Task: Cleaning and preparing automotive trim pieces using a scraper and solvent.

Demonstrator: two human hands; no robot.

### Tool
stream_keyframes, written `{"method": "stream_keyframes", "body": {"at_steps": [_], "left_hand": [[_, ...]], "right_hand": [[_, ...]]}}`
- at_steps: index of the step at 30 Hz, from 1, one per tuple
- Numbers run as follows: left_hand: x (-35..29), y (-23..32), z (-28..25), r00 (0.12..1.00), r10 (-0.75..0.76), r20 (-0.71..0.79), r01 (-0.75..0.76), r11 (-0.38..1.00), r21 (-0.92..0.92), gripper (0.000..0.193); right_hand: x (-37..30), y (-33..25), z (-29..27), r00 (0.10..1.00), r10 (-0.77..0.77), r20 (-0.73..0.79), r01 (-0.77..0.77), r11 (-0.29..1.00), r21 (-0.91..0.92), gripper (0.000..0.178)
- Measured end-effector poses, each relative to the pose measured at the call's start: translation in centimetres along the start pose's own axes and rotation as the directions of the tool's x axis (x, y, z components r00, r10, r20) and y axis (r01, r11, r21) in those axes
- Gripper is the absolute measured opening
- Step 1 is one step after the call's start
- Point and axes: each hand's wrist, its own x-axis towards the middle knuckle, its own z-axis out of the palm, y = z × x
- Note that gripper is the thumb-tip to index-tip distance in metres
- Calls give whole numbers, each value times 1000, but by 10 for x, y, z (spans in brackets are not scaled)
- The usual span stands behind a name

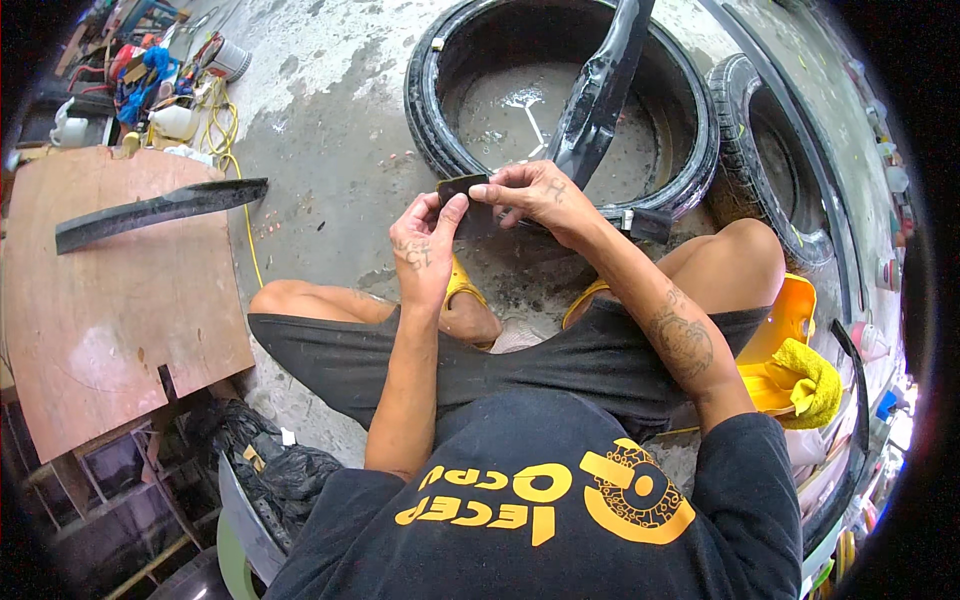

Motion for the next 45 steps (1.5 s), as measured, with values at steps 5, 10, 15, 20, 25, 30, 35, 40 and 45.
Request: {"method": "stream_keyframes", "body": {"at_steps": [5, 10, 15, 20, 25, 30, 35, 40, 45], "left_hand": [[1, 0, -3, 997, 80, 4, -77, 949, 306, 20], [-6, -2, 9, 993, 105, -49, -92, 974, 207, 33], [-9, -3, 23, 857, 484, 175, -468, 590, 658, 50], [-5, -2, 18, 906, 421, 53, -381, 753, 536, 33], [-2, -5, 6, 998, 70, -6, -68, 988, 142, 30], [-5, -1, 14, 998, 32, 55, -34, 999, 23, 36], [-5, 1, 10, 997, -33, 67, 33, 999, -6, 40], [-2, -5, 13, 993, 107, 57, -107, 994, -4, 37], [-4, -6, 12, 998, -59, -2, 59, 997, -55, 30]], "right_hand": [[0, 1, 5, 999, -21, -30, 20, 999, -37, 29], [6, 12, 2, 979, -133, -156, 115, 986, -120, 34], [10, 26, -2, 959, -166, -229, 136, 980, -143, 34], [5, 5, -3, 987, -14, -159, 10, 1000, -27, 36], [-1, -14, -9, 1000, 25, -18, -26, 1000, -18, 45], [5, -2, -13, 1000, 0, -10, 0, 1000, 7, 39], [5, -1, -10, 999, -51, -1, 51, 996, 76, 38], [5, 4, -7, 999, -25, -33, 27, 996, 86, 36], [8, 9, -6, 995, -82, -62, 88, 990, 108, 34]]}}
